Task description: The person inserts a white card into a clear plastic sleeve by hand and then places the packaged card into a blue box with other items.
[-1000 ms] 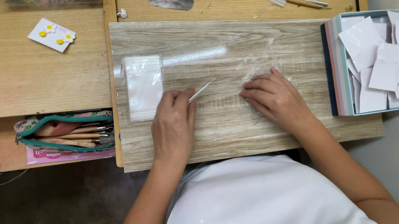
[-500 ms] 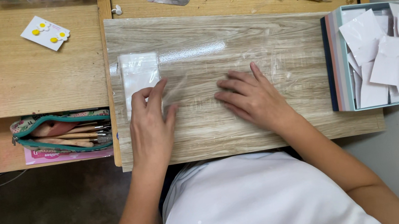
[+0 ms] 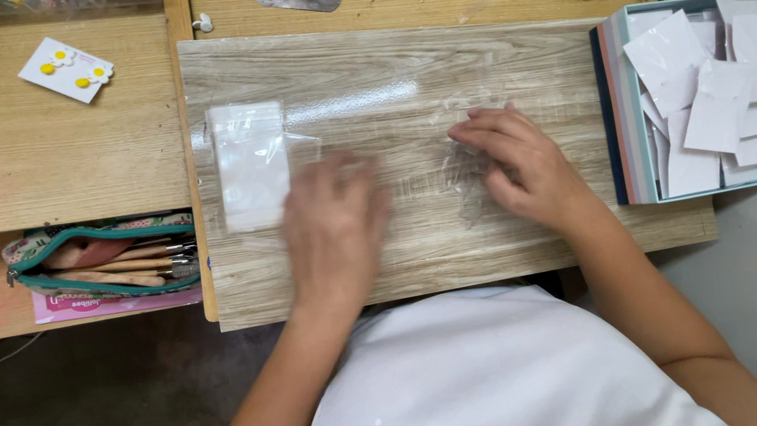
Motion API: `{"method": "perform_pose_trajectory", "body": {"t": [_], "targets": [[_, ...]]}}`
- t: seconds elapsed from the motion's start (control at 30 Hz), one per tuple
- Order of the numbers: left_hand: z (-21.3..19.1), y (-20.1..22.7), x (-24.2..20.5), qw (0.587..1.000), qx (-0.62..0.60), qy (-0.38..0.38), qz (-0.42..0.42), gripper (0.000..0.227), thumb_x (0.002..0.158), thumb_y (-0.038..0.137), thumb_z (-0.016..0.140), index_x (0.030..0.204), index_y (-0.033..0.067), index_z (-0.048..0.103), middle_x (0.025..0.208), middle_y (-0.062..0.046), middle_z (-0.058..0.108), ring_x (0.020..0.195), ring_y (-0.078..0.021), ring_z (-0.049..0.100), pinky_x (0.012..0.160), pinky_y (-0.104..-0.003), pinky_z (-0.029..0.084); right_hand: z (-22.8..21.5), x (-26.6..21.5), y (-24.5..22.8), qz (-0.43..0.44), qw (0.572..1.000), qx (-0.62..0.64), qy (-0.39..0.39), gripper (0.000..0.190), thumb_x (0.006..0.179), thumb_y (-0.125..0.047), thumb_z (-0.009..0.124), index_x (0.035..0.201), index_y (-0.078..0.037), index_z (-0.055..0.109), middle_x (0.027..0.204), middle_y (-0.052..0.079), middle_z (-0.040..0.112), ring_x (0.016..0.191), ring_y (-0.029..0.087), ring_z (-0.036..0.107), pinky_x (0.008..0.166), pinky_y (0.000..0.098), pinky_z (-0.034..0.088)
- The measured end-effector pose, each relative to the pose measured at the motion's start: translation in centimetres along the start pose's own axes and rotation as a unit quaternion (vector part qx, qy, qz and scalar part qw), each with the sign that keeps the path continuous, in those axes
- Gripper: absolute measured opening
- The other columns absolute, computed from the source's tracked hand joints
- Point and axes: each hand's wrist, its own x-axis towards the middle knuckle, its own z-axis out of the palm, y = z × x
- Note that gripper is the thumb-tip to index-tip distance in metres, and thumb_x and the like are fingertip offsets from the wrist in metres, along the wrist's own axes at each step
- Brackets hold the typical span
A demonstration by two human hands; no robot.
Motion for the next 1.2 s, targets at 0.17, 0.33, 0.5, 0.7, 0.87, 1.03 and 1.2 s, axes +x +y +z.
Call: {"method": "perform_pose_trajectory", "body": {"t": [0.17,0.33,0.5,0.7,0.87,1.03,1.2], "targets": [[3.7,3.8,1.6,0.974,-0.087,-0.043,0.204,0.078,0.07,0.03,0.089,0.139,0.0195,0.055,0.143,-0.013,0.049,0.124,-0.0366,0.055,0.098,-0.05,0.049,0.8,-0.4,-0.5,0.025,0.997,0.075,-0.025,0.083,0.071,0.008,0.056,0.153,0.003,0.043,0.139,0.026,0.06,0.13,0.046,0.057,0.112,0.0581,0.041],[7.4,5.1,2.9,0.958,-0.05,-0.061,0.277,0.095,0.061,0.042,0.095,0.141,0.0214,0.049,0.14,-0.009,0.05,0.124,-0.0293,0.051,0.103,-0.049,0.043,0.7,-1.1,0.0,0.066,0.989,0.128,-0.01,0.096,0.069,0.014,0.054,0.161,-0.002,0.033,0.14,0.02,0.063,0.129,0.039,0.06,0.112,0.0532,0.042],[8.4,6.1,4.1,0.957,-0.075,0.099,0.264,0.01,0.101,0.018,0.055,0.11,0.0199,0.06,0.092,-0.002,0.05,0.08,-0.0224,0.057,0.065,-0.035,0.049,0.9,-1.1,0.0,0.103,0.959,0.264,0.029,0.085,0.078,0.019,0.043,0.16,-0.001,0.03,0.131,0.022,0.065,0.122,0.032,0.063,0.106,0.0514,0.048],[8.2,6.9,3.6,0.97,-0.186,-0.032,0.156,0.023,0.094,0.016,0.063,0.114,0.0157,0.052,0.092,-0.005,0.053,0.091,-0.0262,0.065,0.076,-0.037,0.055,1.1,-1.2,0.1,0.113,0.939,0.319,0.061,0.074,0.086,0.017,0.03,0.158,0.001,0.032,0.129,0.024,0.064,0.122,0.03,0.061,0.106,0.0503,0.049],[8.4,5.7,3.7,0.985,-0.105,-0.006,0.137,0.005,0.096,0.021,0.059,0.1,0.0196,0.056,0.085,0.0,0.052,0.086,-0.0221,0.062,0.07,-0.033,0.054,1.0,-1.6,-0.1,0.131,0.928,0.34,0.081,0.065,0.091,0.013,0.036,0.155,0.001,0.037,0.135,0.021,0.062,0.129,0.025,0.057,0.113,0.0438,0.043],[9.2,4.8,3.7,0.995,-0.039,0.0,0.095,0.005,0.095,0.022,0.061,0.091,0.0206,0.064,0.078,0.002,0.056,0.084,-0.0198,0.061,0.061,-0.031,0.054,0.8,-2.3,0.4,0.134,0.909,0.385,0.089,0.076,0.083,0.016,0.036,0.158,0.002,0.029,0.14,0.024,0.057,0.135,0.028,0.052,0.122,0.0442,0.034],[8.2,4.9,4.6,0.997,-0.049,0.008,0.052,0.007,0.097,0.025,0.067,0.1,0.0196,0.07,0.089,0.0,0.06,0.088,-0.022,0.062,0.059,-0.034,0.058,0.8,-2.8,0.6,0.13,0.897,0.41,0.098,0.084,0.079,0.017,0.036,0.16,-0.003,0.021,0.142,0.025,0.056,0.135,0.03,0.053,0.12,0.044,0.037]]}}
